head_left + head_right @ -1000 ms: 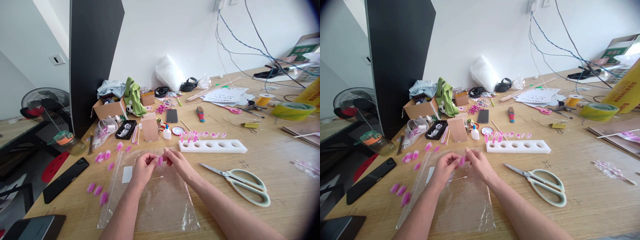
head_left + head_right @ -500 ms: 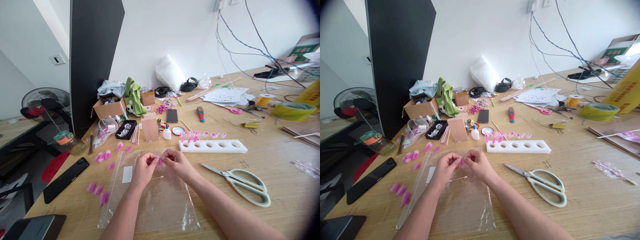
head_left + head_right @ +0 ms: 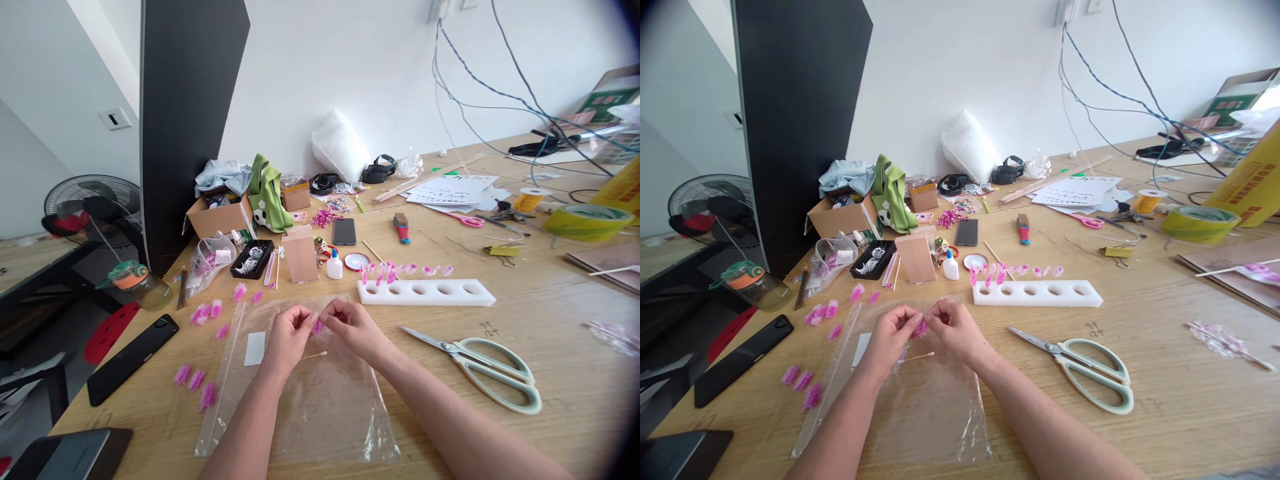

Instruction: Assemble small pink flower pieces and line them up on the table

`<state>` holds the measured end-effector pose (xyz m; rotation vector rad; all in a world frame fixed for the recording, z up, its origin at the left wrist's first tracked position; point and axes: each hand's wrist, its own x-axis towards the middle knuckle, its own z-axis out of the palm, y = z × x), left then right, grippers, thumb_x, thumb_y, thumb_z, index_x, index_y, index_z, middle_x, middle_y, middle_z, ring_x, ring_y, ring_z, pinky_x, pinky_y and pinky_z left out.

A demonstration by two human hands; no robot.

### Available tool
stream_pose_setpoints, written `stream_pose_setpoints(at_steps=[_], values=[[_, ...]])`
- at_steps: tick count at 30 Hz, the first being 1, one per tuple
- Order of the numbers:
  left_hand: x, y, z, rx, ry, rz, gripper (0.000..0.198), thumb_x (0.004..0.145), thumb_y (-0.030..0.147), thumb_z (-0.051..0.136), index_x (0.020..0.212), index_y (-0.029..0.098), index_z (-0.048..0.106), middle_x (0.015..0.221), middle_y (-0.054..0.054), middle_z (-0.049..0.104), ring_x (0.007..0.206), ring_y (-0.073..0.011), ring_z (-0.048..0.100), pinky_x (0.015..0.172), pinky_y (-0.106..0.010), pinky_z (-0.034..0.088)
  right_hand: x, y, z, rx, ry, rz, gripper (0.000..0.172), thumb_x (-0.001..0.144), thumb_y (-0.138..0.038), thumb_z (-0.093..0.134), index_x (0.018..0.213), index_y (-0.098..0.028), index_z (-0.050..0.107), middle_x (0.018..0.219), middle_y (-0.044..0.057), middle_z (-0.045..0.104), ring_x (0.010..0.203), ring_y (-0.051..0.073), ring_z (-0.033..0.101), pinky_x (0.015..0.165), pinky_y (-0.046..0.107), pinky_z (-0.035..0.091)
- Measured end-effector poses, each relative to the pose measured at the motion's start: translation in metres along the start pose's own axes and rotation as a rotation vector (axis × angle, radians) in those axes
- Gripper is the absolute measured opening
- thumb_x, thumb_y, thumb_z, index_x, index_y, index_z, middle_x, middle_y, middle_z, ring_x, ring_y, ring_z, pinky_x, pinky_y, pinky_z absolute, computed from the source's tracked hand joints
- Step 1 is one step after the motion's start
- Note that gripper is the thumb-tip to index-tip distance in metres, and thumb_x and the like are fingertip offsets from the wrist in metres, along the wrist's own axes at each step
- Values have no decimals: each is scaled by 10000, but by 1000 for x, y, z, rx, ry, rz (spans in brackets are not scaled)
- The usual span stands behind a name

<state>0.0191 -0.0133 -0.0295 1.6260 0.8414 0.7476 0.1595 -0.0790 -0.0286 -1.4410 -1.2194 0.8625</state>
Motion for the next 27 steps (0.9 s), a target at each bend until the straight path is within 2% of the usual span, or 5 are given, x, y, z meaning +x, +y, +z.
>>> stream_pose_setpoints(at_steps=[4, 6, 14, 22, 27], values=[[-1, 2, 0, -19, 18, -11, 333, 743, 469, 630, 653, 150, 602, 592, -4, 571, 556, -112, 463, 546, -215, 355, -1, -3, -2, 31, -35, 37, 478, 868, -548, 415, 636, -153, 549, 579, -18, 465, 578, 114, 427, 553, 242, 324], [-1, 1, 1, -23, 23, -7, 340, 739, 478, 632, 652, 152, 602, 593, -4, 574, 556, -111, 463, 547, -214, 357, -2, -4, -2, 23, -71, 68, 503, 859, -584, 422, 660, -146, 570, 581, -19, 463, 574, 111, 417, 541, 238, 310], [0, 0, 1, -7, 44, -16, 319, 745, 456, 627, 660, 150, 603, 570, 10, 554, 548, -107, 466, 537, -211, 357, -1, -1, 1, 42, -95, 52, 310, 774, -433, 568, 651, -148, 553, 569, -30, 467, 525, 89, 360, 493, 226, 255], [-3, 8, 2, -74, 29, -89, 450, 773, 572, 542, 596, 159, 560, 537, 19, 492, 539, -109, 447, 523, -215, 334, -1, -3, 0, 69, -31, 38, 269, 764, -405, 569, 677, -151, 567, 625, -5, 537, 578, 111, 429, 540, 236, 317], [-4, 10, 0, -87, -48, -134, 387, 698, 530, 655, 626, 155, 591, 551, 22, 517, 538, -100, 442, 526, -215, 323, 1, -2, 0, 89, -8, 35, 287, 764, -425, 563, 672, -153, 569, 630, -3, 544, 580, 114, 436, 546, 243, 320]])
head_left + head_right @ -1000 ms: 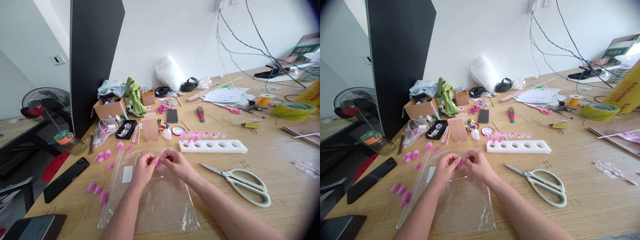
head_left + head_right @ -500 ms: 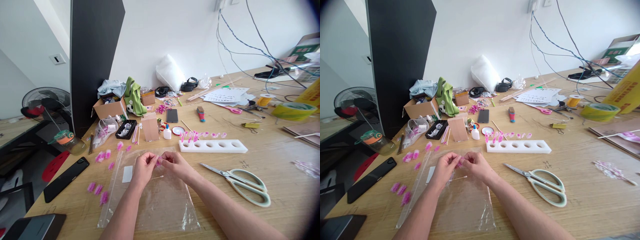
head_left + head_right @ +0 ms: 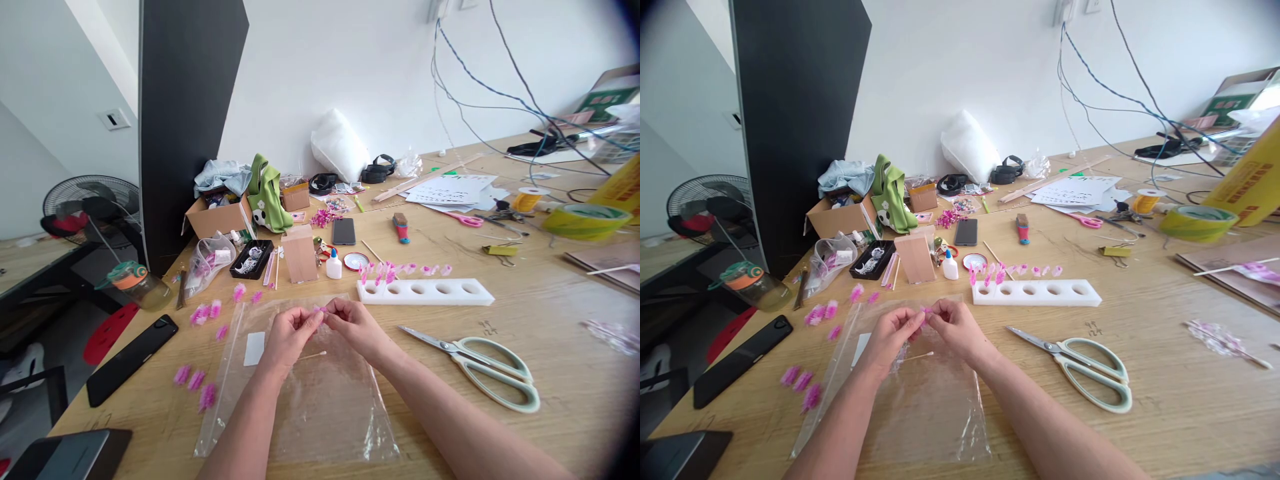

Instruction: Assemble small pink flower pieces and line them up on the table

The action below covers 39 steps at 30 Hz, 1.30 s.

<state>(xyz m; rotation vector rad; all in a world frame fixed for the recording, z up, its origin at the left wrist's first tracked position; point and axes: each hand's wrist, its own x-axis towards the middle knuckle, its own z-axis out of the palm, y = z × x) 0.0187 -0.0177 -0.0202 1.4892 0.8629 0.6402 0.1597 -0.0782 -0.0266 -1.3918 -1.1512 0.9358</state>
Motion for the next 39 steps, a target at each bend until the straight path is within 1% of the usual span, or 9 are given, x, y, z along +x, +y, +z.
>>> stream_pose_setpoints(at_steps=[9, 12, 16, 19, 23, 30, 34, 36, 39], values=[[4, -7, -2, -47, 18, 59, 331, 715, 463, 668, 640, 147, 602, 557, 18, 536, 547, -97, 450, 543, -218, 352, -1, 0, 0, -12, 5, 7, 259, 755, -400, 566, 652, -164, 540, 596, -28, 481, 556, 105, 386, 532, 241, 287], [3, -5, -1, -65, 20, 62, 344, 711, 475, 669, 639, 146, 597, 555, 17, 531, 546, -97, 447, 543, -219, 353, -2, -4, -1, 9, -14, 25, 331, 791, -464, 543, 661, -160, 558, 593, -28, 463, 569, 109, 386, 547, 247, 284], [4, -4, -1, -15, 41, 75, 349, 724, 477, 655, 639, 145, 589, 543, 23, 513, 532, -91, 419, 530, -215, 326, -4, -8, -1, 44, -97, 79, 454, 837, -562, 455, 695, -151, 583, 615, -18, 461, 595, 117, 400, 576, 254, 296], [5, -6, -2, 73, 49, 109, 336, 752, 462, 625, 645, 146, 584, 548, 26, 500, 538, -93, 412, 530, -213, 320, -4, -5, 0, 14, -124, 85, 423, 792, -555, 526, 645, -159, 530, 590, -37, 413, 564, 103, 349, 541, 248, 253], [6, -9, -3, 120, 54, 140, 312, 776, 429, 596, 638, 151, 563, 557, 26, 490, 551, -97, 415, 537, -213, 327, -3, 0, 2, 28, -127, 58, 348, 753, -473, 572, 608, -171, 475, 573, -50, 384, 539, 91, 302, 516, 246, 216], [5, -9, -3, 81, 54, 108, 323, 770, 448, 609, 654, 148, 575, 547, 28, 490, 535, -90, 412, 529, -209, 322, -1, -3, 0, 69, -98, 109, 287, 732, -416, 564, 608, -162, 516, 579, -31, 439, 559, 104, 358, 549, 259, 260], [5, -7, -2, -33, 54, 73, 329, 742, 453, 645, 668, 136, 595, 551, 21, 514, 524, -83, 411, 520, -205, 325, -3, -3, 0, 186, -79, 185, 273, 755, -399, 536, 713, -142, 616, 737, 26, 564, 661, 140, 462, 622, 280, 343], [5, -6, -3, -87, 56, 58, 322, 721, 442, 670, 662, 135, 597, 543, 27, 507, 510, -76, 397, 502, -200, 308, -4, -1, 0, 269, -93, 200, 243, 755, -369, 542, 755, -144, 633, 814, 40, 585, 709, 152, 487, 654, 287, 368], [5, -6, -3, -132, 68, 46, 307, 704, 423, 692, 652, 134, 599, 516, 44, 470, 490, -64, 366, 487, -194, 282, -5, 1, 0, 375, -142, 179, 196, 755, -315, 537, 763, -147, 638, 831, 39, 586, 728, 151, 495, 683, 291, 377]])
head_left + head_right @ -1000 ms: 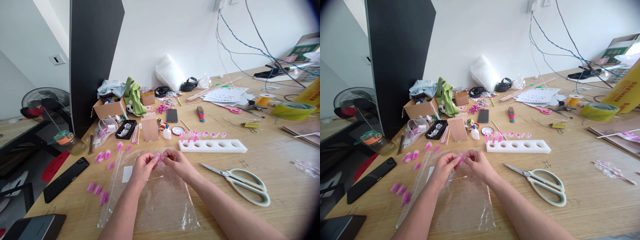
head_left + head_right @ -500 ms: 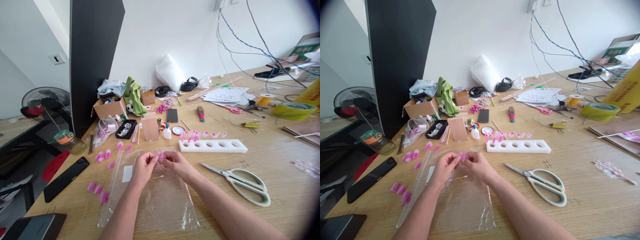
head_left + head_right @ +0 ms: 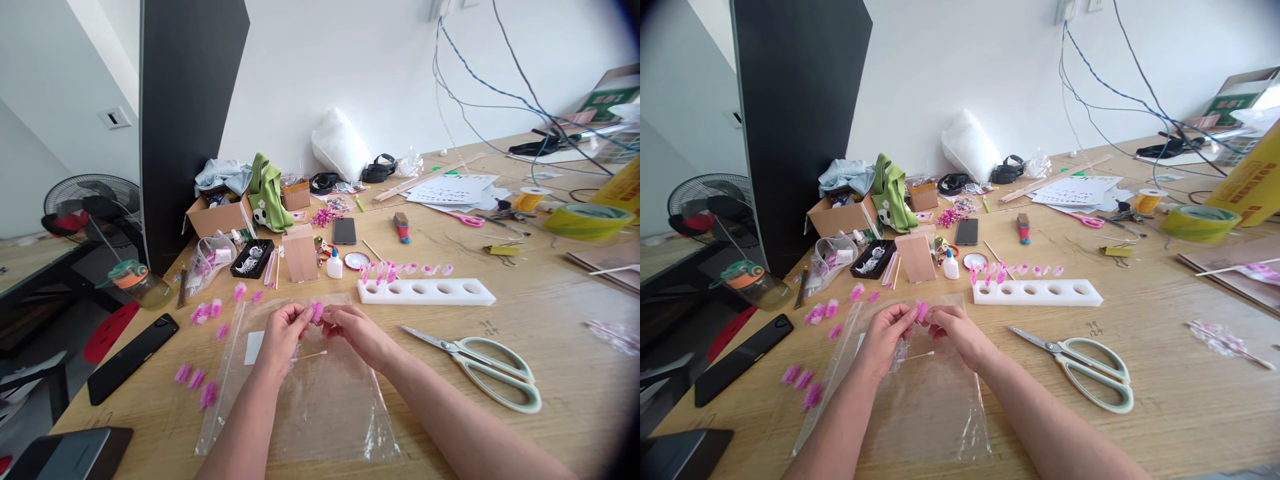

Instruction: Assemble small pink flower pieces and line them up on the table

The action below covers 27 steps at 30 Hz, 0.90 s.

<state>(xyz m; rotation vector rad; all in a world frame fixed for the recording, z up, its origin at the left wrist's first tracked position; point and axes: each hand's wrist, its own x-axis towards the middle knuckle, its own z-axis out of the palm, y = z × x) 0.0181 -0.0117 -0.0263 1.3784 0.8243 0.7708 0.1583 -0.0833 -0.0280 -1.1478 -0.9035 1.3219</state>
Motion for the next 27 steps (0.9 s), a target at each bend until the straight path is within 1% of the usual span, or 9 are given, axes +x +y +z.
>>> stream_pose_setpoints(at_steps=[3, 7, 14, 17, 19, 23, 27], values=[[0, 0, 0, -1, 13, -2, 301, 700, 417, 696, 653, 134, 605, 504, 48, 460, 482, -60, 355, 484, -193, 273, 0, 0, 0, 54, -37, -13, 176, 756, -281, 528, 754, -144, 639, 814, 35, 579, 718, 143, 488, 682, 284, 365], [0, 0, 1, 28, 21, 3, 314, 701, 428, 690, 644, 134, 597, 513, 39, 480, 488, -63, 359, 479, -191, 263, 2, 0, -1, 79, -38, 5, 173, 754, -275, 533, 745, -140, 639, 796, 35, 574, 702, 138, 480, 666, 278, 354], [-1, -1, 1, 72, 15, 26, 339, 716, 456, 670, 639, 135, 592, 515, 35, 475, 493, -69, 356, 480, -196, 264, 1, -1, -1, 106, -31, 48, 220, 765, -335, 550, 721, -133, 626, 782, 45, 580, 677, 138, 481, 646, 282, 350], [0, -3, 0, 99, 7, 37, 344, 724, 464, 659, 648, 135, 596, 526, 33, 477, 501, -72, 360, 485, -196, 270, 0, -2, 1, 73, -48, 40, 261, 757, -391, 611, 724, -132, 617, 733, 22, 545, 659, 126, 455, 633, 273, 335], [0, -5, 0, 128, 16, 41, 339, 726, 461, 657, 648, 137, 594, 528, 37, 469, 508, -74, 361, 491, -196, 274, 0, -2, 1, 21, -56, 27, 276, 726, -403, 665, 717, -134, 603, 684, -4, 508, 630, 110, 422, 612, 262, 312], [0, -5, 0, 163, 28, 40, 327, 729, 451, 654, 646, 141, 593, 524, 42, 443, 520, -79, 357, 498, -197, 272, 2, 3, 1, -39, -49, 0, 281, 662, -376, 721, 677, -147, 560, 606, -41, 458, 571, 90, 367, 565, 249, 263], [-1, -3, 1, 152, 36, 32, 325, 728, 446, 655, 638, 140, 589, 526, 42, 443, 518, -78, 359, 499, -197, 274, 3, 4, 0, -46, -1, -6, 235, 652, -334, 690, 639, -159, 534, 587, -43, 464, 563, 91, 374, 562, 250, 272]])
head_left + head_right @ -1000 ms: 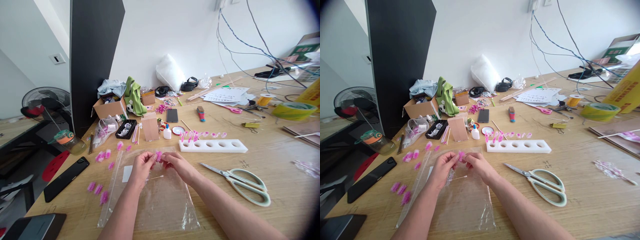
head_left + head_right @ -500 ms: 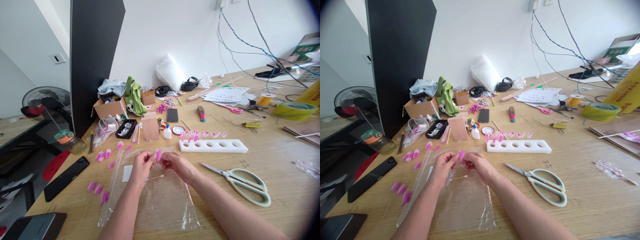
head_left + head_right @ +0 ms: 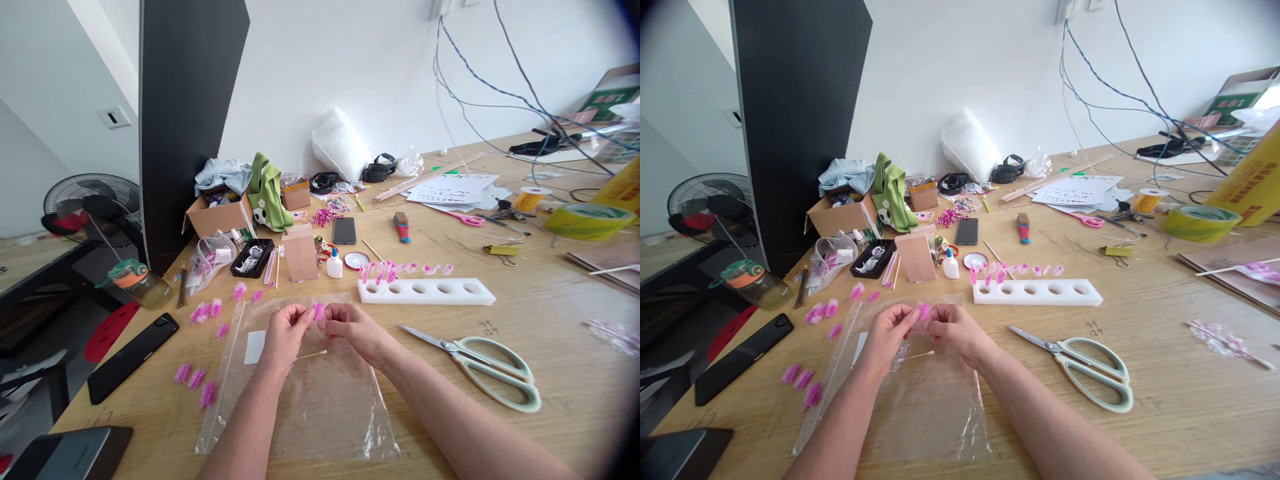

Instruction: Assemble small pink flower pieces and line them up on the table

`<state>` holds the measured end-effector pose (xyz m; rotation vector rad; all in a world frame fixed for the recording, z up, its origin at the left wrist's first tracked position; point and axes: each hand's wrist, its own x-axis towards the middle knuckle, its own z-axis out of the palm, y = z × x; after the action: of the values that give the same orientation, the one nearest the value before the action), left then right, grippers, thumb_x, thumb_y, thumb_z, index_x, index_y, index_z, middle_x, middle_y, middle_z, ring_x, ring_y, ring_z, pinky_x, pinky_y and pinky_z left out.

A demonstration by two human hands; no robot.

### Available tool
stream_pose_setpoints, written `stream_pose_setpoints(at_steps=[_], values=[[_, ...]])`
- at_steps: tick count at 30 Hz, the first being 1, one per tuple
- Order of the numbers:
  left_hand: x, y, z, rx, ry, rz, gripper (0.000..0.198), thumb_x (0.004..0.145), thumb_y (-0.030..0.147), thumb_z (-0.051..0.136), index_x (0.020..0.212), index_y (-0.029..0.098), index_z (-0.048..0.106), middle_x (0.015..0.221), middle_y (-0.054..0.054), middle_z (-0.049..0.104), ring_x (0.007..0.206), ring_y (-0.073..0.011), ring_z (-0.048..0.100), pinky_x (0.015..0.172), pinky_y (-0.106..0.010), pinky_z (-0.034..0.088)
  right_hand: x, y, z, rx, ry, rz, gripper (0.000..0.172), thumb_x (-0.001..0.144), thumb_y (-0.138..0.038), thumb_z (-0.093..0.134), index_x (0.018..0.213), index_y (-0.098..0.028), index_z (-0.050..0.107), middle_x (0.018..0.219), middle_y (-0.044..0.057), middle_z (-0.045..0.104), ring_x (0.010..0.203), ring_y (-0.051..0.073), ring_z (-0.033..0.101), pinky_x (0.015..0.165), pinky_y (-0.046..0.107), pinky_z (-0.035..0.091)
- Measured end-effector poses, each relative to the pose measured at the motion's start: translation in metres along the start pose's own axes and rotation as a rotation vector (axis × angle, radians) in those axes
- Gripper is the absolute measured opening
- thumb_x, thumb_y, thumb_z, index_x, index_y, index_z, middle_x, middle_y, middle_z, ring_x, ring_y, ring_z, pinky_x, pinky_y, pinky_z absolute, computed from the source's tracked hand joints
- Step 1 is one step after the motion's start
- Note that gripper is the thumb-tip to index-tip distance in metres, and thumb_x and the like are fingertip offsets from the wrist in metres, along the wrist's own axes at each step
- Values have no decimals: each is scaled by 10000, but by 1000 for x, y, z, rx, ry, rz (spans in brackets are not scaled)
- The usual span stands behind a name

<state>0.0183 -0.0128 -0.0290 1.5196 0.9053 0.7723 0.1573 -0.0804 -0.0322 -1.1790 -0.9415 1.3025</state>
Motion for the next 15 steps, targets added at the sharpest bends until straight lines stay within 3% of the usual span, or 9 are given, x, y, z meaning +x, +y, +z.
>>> stream_pose_setpoints(at_steps=[9, 15], values=[[-1, 5, 2, -89, -4, -25, 324, 709, 444, 674, 639, 139, 590, 520, 33, 487, 491, -74, 367, 484, -199, 271, -3, -5, 2, 104, -21, 168, 231, 689, -375, 623, 728, -148, 608, 717, 18, 549, 615, 123, 474, 583, 265, 363], [-1, 2, 1, -49, -11, -8, 315, 719, 440, 663, 651, 138, 608, 532, 34, 485, 502, -77, 364, 488, -203, 265, -5, -6, 5, 90, -95, 29, 187, 685, -322, 647, 758, -152, 621, 713, -6, 523, 642, 109, 420, 614, 250, 332]])
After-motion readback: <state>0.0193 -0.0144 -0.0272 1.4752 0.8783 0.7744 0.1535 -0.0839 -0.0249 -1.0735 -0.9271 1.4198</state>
